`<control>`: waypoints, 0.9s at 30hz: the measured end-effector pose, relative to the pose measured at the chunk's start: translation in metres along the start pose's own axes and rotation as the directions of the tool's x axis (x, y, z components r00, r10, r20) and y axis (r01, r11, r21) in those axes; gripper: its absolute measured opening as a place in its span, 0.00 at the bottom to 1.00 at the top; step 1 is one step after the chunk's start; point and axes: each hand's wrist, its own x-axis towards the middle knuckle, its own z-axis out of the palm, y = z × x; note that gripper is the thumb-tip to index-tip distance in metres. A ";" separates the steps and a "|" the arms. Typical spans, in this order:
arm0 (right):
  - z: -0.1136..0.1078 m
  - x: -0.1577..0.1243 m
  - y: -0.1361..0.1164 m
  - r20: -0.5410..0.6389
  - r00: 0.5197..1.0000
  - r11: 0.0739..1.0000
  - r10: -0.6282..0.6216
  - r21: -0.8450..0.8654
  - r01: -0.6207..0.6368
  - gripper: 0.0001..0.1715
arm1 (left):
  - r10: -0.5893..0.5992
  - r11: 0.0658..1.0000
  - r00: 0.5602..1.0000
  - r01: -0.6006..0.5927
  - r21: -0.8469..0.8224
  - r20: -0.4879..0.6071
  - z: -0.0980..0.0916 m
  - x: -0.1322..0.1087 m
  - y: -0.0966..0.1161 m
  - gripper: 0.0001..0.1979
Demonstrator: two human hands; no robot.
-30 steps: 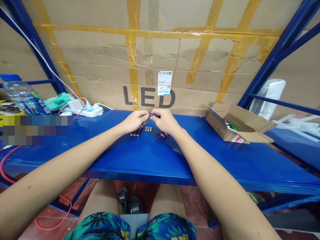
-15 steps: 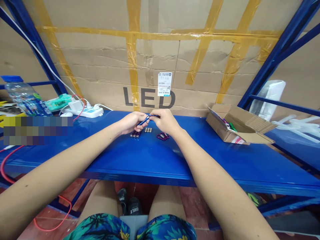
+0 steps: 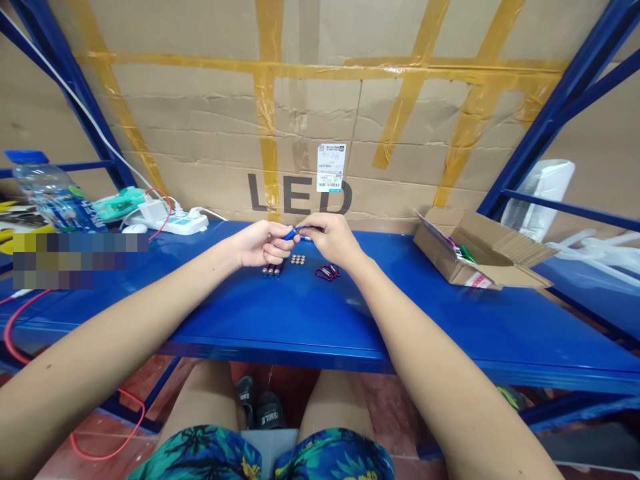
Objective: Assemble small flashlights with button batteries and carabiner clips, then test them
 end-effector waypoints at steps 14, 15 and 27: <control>-0.004 -0.001 0.006 0.081 0.996 0.989 0.046 -0.147 -0.034 0.09 | 0.421 0.770 0.877 -0.209 0.603 -0.233 0.008 0.010 -0.016 0.14; -0.004 -0.001 0.006 0.081 0.996 0.989 0.039 -0.147 -0.027 0.10 | 0.425 0.763 0.874 -0.206 0.612 -0.235 0.008 0.011 -0.017 0.15; -0.010 0.000 0.005 0.016 0.996 0.977 0.083 -0.199 -0.078 0.10 | 0.412 0.807 0.860 -0.191 0.558 -0.302 0.007 0.009 -0.012 0.09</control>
